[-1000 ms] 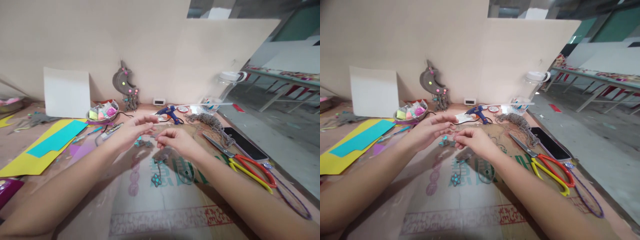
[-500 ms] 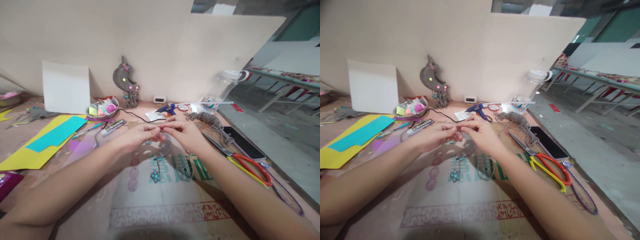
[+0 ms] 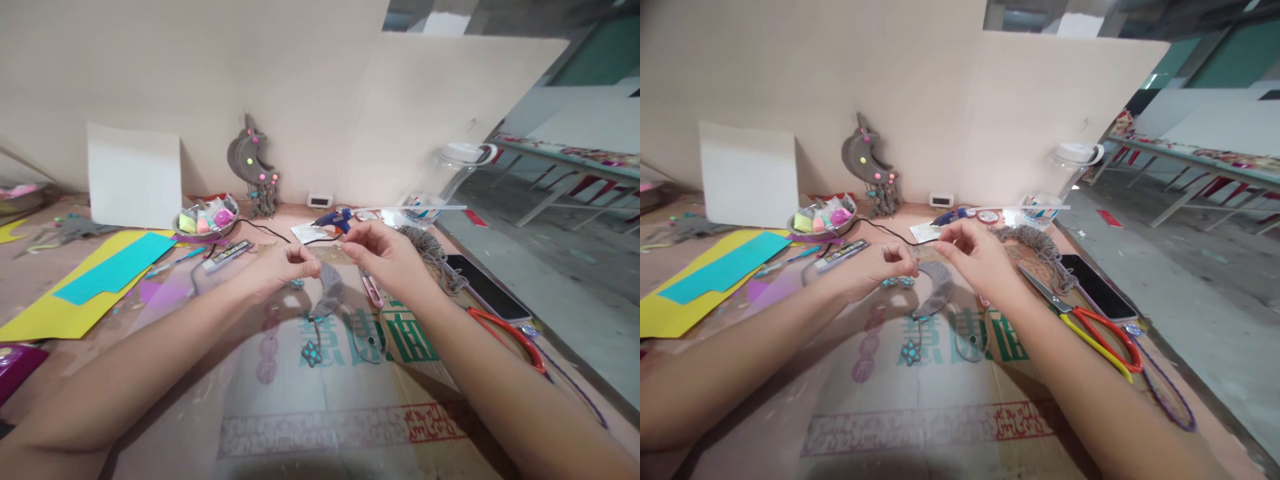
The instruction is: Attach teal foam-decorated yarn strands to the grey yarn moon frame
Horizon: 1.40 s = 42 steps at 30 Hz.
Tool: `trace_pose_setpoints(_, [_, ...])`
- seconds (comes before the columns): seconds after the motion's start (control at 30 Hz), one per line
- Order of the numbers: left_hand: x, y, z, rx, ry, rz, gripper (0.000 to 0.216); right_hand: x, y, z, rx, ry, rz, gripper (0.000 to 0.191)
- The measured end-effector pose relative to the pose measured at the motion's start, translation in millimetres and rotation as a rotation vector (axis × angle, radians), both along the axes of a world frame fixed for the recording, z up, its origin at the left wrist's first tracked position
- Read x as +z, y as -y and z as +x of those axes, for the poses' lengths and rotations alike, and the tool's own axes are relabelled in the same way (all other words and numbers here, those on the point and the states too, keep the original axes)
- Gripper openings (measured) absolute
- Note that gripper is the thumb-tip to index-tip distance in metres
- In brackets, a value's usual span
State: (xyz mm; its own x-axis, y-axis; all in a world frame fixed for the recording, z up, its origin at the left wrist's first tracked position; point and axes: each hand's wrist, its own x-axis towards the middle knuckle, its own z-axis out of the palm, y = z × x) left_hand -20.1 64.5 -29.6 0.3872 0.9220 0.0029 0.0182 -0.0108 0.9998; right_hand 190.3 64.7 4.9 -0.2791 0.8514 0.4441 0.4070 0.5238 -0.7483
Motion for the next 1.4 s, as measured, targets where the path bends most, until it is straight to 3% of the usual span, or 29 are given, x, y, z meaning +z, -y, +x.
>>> trace_pose_setpoints(0.17, [0.6, 2.7, 3.2, -0.03, 0.075, -0.01, 0.033, -2.8, 11.9, -9.9, 0.149, 0.198, 0.159, 0.037])
trace_pose_setpoints(0.3, [3.3, 8.5, 9.4, -0.036, 0.241, -0.096, 0.031, -14.9, 13.1, -16.0, 0.089, 0.222, 0.353, 0.026])
trace_pose_setpoints(0.47, [7.1, 16.0, 18.0, -0.027, 0.319, -0.181, 0.022, -29.6, 10.5, -17.6, 0.022, 0.131, 0.462, 0.021])
trace_pose_setpoints(0.77, [10.9, 10.9, 11.5, -0.086, 0.242, -0.17, 0.034, -14.6, 6.9, -8.7, -0.046, 0.035, 0.326, 0.017])
trace_pose_setpoints(0.93, [3.1, 9.0, 10.8, -0.061, 0.108, -0.103, 0.038, -19.1, 7.1, -10.7, 0.033, 0.164, 0.431, 0.023])
trace_pose_setpoints(1.1, [-1.7, 10.4, 13.6, 0.003, 0.114, 0.004, 0.026, -27.0, 10.6, -15.8, 0.12, 0.26, 0.524, 0.031])
trace_pose_setpoints(1.3, [4.5, 10.3, 10.5, 0.076, 0.047, 0.006, 0.025, -10.3, 10.4, -7.1, 0.106, 0.156, 0.354, 0.033])
trace_pose_setpoints(1.4, [7.0, 10.3, 9.4, 0.081, 0.007, -0.018, 0.029, -2.5, 6.9, -0.1, 0.081, 0.139, 0.353, 0.029])
